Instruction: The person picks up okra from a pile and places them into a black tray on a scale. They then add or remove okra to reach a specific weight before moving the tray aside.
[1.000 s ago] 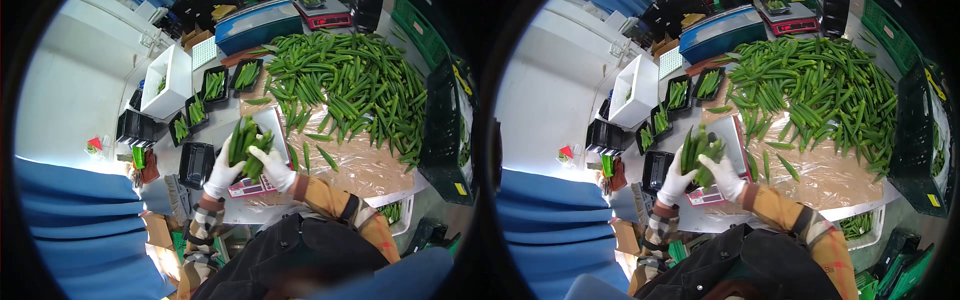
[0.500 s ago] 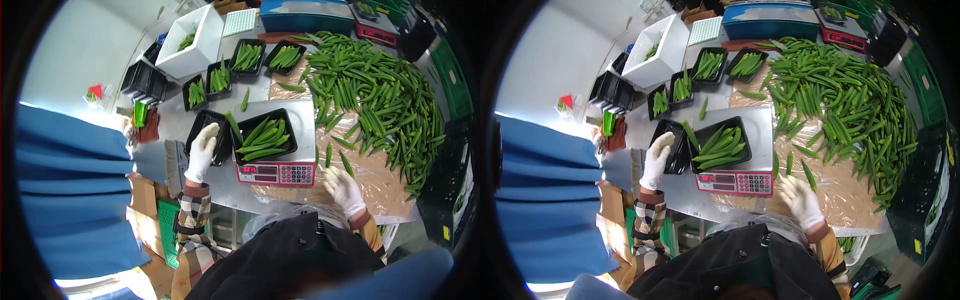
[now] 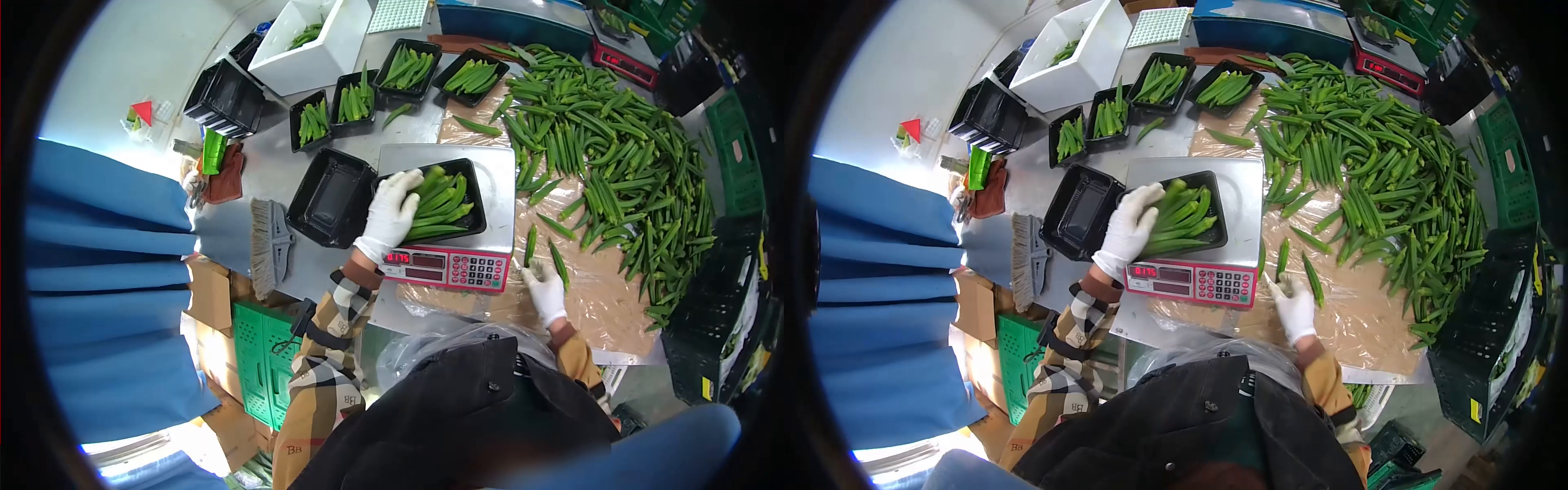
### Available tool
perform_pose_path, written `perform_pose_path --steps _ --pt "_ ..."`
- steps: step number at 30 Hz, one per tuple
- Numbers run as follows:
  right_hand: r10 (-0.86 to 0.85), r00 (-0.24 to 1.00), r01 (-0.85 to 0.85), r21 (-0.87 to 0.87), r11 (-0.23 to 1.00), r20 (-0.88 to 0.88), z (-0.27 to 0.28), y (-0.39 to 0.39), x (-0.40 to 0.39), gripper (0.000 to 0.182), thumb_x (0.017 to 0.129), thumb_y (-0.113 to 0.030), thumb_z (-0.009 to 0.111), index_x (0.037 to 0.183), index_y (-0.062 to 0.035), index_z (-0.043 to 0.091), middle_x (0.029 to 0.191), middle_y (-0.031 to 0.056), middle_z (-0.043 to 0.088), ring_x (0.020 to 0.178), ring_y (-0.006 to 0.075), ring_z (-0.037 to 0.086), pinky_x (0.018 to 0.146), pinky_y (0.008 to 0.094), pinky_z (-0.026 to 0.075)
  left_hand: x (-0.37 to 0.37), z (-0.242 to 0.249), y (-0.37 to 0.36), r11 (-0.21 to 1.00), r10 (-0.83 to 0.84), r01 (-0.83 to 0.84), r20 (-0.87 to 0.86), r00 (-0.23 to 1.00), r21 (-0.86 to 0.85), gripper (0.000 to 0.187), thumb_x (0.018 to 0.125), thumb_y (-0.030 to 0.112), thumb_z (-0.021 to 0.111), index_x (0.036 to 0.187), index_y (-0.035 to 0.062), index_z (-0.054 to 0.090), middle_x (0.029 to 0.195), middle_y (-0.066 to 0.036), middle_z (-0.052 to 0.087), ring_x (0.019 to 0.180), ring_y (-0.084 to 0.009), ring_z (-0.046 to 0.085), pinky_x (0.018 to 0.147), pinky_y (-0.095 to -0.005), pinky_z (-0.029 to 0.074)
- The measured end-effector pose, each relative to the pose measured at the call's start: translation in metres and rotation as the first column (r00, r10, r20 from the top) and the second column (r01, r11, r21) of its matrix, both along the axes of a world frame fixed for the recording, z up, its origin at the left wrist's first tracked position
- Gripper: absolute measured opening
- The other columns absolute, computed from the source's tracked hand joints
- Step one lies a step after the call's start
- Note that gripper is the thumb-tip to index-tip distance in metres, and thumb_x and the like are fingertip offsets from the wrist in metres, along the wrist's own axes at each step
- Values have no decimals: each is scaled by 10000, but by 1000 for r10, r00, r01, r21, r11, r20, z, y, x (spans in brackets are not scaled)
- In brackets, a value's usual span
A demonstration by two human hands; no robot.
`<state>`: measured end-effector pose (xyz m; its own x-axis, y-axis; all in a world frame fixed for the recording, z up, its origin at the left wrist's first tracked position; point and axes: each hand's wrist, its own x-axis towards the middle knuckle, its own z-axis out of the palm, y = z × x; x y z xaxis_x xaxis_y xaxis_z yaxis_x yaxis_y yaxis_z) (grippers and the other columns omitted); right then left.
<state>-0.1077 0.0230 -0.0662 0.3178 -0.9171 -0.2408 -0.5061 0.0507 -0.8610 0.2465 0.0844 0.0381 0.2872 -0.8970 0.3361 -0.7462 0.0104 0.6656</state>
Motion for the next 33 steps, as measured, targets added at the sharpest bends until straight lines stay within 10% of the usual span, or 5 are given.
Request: perform_pose_path --steps 4,9,15,20,33 --pt "15 874 -143 -228 963 -486 -8 -17 26 431 768 -328 787 1064 -65 616 850 168 690 796 351 668 757 436 522 -10 22 5 991 133 -135 -50 990 -22 347 843 -5 593 1188 25 619 1094 -126 672 1105 -307 572 1005 -373 423" --pt "-19 793 -94 -154 984 -609 -19 -45 15 329 802 -296 732 966 -37 613 810 200 685 750 383 666 712 463 522 29 27 61 922 364 -383 -204 909 -58 295 917 12 599 1211 14 621 1123 -109 686 1069 -212 637 965 -316 477" --pt "94 987 -25 -456 890 129 63 -61 61 278 846 -116 715 1108 -44 655 897 104 656 752 194 627 716 307 508 48 11 134 774 536 -633 -514 670 -17 283 971 -4 516 1243 -43 583 1150 -137 665 1070 -177 634 983 -278 456" --pt "366 929 -228 -686 691 60 139 -52 116 424 802 -90 738 1206 -51 613 1027 113 616 929 259 611 807 330 504 29 2 136 777 541 -630 -519 661 8 284 968 -8 527 1245 -41 577 1154 -135 663 1081 -177 630 994 -290 452" --pt "186 978 -195 -103 975 -93 -3 24 -52 261 898 -52 643 1153 -2 663 920 86 697 795 104 621 756 253 511 34 -2 131 764 487 -645 -649 585 -8 261 980 15 534 1227 -54 585 1154 -132 661 1068 -185 638 985 -287 472"
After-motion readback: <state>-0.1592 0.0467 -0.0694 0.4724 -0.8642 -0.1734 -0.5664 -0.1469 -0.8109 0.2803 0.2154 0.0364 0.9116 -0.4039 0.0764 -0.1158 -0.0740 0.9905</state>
